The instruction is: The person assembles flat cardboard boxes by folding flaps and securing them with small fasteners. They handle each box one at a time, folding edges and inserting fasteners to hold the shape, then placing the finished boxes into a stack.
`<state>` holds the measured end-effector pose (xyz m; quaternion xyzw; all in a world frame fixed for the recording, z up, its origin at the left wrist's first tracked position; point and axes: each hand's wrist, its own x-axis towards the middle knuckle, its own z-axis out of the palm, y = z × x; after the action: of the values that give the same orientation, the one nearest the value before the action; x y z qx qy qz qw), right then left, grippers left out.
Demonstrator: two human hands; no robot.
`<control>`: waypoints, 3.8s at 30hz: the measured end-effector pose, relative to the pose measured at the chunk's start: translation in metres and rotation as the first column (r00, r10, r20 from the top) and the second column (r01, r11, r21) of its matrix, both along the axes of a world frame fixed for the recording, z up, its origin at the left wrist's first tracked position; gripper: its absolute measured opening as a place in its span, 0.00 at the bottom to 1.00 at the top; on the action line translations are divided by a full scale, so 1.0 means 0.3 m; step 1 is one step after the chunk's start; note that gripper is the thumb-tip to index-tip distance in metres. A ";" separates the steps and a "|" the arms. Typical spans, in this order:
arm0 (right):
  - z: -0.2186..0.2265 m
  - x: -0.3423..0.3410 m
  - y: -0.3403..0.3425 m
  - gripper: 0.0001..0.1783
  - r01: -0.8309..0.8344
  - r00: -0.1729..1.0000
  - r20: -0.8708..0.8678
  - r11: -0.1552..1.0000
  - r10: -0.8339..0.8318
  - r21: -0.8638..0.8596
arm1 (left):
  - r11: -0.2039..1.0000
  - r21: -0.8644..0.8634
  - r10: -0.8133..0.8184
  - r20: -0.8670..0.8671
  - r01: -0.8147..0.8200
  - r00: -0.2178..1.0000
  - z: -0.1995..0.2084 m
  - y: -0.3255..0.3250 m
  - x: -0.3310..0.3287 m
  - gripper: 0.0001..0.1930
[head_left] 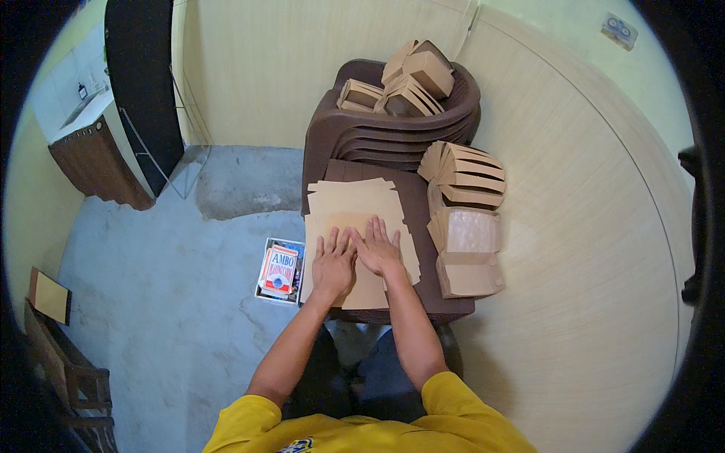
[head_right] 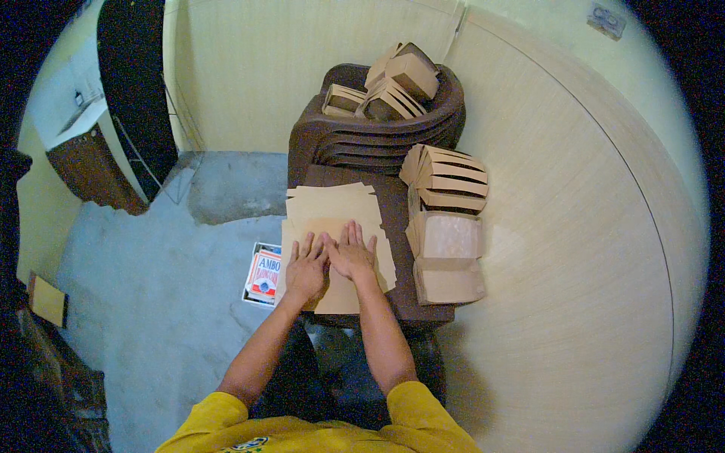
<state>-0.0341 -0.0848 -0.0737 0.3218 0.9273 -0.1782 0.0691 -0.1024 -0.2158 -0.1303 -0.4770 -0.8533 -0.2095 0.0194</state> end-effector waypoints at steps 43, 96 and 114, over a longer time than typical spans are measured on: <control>-0.210 0.360 -0.097 0.36 -0.254 0.389 -0.409 0.331 -0.826 -0.909 | 1.000 0.005 -0.025 -0.077 0.025 0.997 -0.041 0.033 0.074 0.25; 0.007 -0.052 0.108 0.57 -0.160 0.987 -0.021 0.986 0.160 -0.045 | 0.994 0.061 -0.094 0.038 0.091 0.995 0.004 0.035 -0.042 0.26; -0.093 0.372 -0.087 0.53 -0.227 0.842 -0.490 0.972 0.224 0.056 | 0.748 0.206 0.160 0.867 -0.631 0.473 -0.018 -0.243 -0.184 0.26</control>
<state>0.0773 -0.1109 -0.1015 0.1543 0.9450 -0.2471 -0.1485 -0.1576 -0.2886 -0.1356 -0.0836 -0.7675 -0.6047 -0.1958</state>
